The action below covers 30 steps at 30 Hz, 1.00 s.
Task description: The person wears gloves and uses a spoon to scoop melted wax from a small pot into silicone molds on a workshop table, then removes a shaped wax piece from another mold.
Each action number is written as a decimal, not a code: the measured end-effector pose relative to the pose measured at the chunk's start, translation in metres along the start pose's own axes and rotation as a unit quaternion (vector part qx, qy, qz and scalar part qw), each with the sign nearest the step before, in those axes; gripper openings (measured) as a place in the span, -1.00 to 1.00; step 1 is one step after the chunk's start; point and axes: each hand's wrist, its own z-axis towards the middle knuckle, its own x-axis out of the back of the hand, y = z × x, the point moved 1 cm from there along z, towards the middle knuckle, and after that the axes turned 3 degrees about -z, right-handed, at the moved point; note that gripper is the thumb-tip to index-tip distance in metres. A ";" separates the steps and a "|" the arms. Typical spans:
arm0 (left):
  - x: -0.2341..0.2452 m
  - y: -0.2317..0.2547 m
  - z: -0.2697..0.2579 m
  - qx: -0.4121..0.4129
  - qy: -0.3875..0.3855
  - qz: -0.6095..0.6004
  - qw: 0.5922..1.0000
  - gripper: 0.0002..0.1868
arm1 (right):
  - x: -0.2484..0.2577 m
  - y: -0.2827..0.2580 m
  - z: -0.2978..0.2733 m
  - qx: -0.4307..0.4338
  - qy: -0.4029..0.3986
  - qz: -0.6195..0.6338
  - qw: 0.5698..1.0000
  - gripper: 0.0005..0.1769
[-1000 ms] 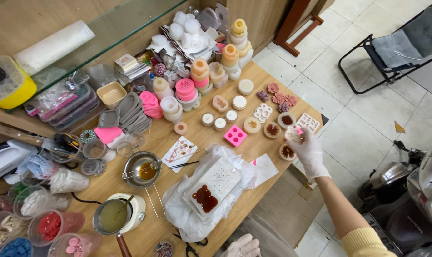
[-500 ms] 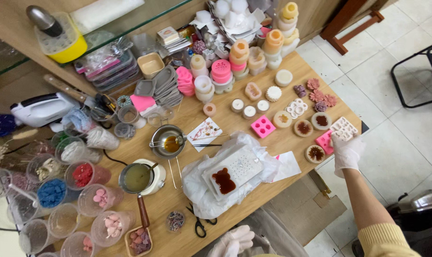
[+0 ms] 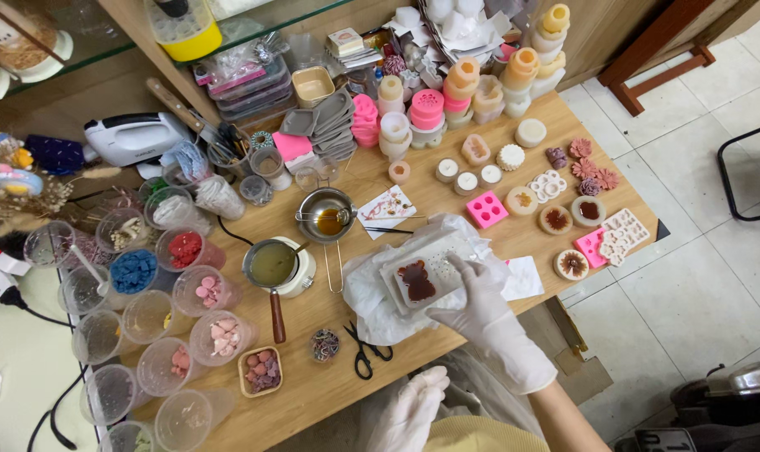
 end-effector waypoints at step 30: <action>0.061 -0.030 -0.042 -0.127 0.024 -0.045 0.991 -0.62 | -0.045 -0.028 0.060 0.285 -0.214 -0.227 0.906 -0.36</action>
